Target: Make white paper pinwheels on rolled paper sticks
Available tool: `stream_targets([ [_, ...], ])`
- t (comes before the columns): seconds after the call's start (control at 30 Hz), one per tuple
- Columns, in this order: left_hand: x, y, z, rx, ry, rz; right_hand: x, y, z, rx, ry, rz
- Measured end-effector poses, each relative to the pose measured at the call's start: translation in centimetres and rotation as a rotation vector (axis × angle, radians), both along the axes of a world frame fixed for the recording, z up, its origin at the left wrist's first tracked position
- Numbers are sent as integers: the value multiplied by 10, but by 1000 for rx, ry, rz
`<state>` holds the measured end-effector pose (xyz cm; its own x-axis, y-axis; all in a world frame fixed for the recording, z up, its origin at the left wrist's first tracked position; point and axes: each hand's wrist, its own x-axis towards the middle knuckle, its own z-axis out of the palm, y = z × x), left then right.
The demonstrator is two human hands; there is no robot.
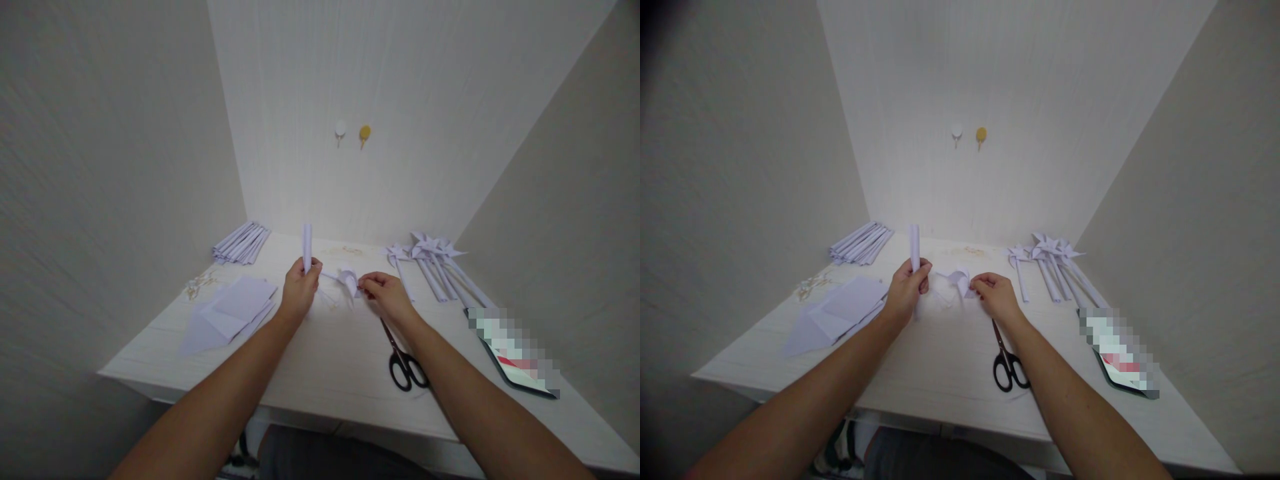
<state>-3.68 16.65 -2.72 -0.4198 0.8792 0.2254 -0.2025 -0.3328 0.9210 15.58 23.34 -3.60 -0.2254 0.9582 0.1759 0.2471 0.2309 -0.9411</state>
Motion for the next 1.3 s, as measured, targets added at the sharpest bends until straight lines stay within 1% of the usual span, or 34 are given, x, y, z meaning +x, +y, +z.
stream_targets([
  [0.13,1,0,-4,-46,49,-37,0,-13,18,48,119,28],
  [0.23,4,-3,-3,-63,87,-113,0,-25,27,99,171,33],
  [0.3,6,-5,-1,-67,101,-181,0,-32,30,144,193,22],
  [0.4,10,-10,3,-75,109,-270,-1,-42,32,261,189,11],
  [0.47,12,-12,4,-80,111,-302,-1,-47,32,338,168,16],
  [0.57,13,-12,4,-89,113,-317,-1,-51,32,397,138,14],
  [0.77,14,-8,0,-100,111,-281,-2,-52,31,400,103,12],
  [0.93,14,-12,4,-93,140,-296,-2,-51,30,400,82,-16],
  [1.3,17,-17,9,-73,145,-318,-4,-55,34,408,79,-11],
])
